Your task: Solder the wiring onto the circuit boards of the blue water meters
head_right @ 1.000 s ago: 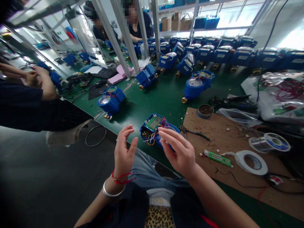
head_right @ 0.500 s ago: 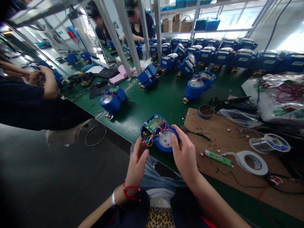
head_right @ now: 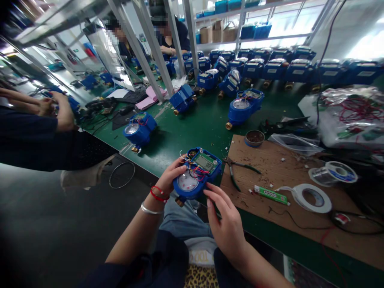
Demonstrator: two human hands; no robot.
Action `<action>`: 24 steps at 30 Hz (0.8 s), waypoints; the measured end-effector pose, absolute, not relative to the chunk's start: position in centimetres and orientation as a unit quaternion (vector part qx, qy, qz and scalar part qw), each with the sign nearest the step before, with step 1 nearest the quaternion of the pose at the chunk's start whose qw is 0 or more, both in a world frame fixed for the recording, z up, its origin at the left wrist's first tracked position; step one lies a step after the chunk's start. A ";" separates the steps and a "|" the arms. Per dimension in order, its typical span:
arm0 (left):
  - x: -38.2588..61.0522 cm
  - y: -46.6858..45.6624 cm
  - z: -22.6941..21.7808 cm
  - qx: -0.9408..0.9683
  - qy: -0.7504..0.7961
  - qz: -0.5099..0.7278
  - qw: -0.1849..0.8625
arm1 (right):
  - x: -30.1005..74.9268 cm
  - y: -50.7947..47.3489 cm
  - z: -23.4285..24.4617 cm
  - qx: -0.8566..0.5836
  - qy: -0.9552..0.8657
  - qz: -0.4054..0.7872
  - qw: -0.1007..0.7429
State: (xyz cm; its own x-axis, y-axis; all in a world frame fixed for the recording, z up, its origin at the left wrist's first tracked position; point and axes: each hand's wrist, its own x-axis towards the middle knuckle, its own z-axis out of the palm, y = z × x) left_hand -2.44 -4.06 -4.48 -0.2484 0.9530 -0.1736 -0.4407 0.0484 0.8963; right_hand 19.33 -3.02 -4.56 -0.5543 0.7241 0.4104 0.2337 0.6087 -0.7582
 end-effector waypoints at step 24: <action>-1.5 -3.4 1.4 0.517 0.725 0.456 -0.001 | 19.0 -2.1 -6.1 -0.222 -0.849 0.373 0.302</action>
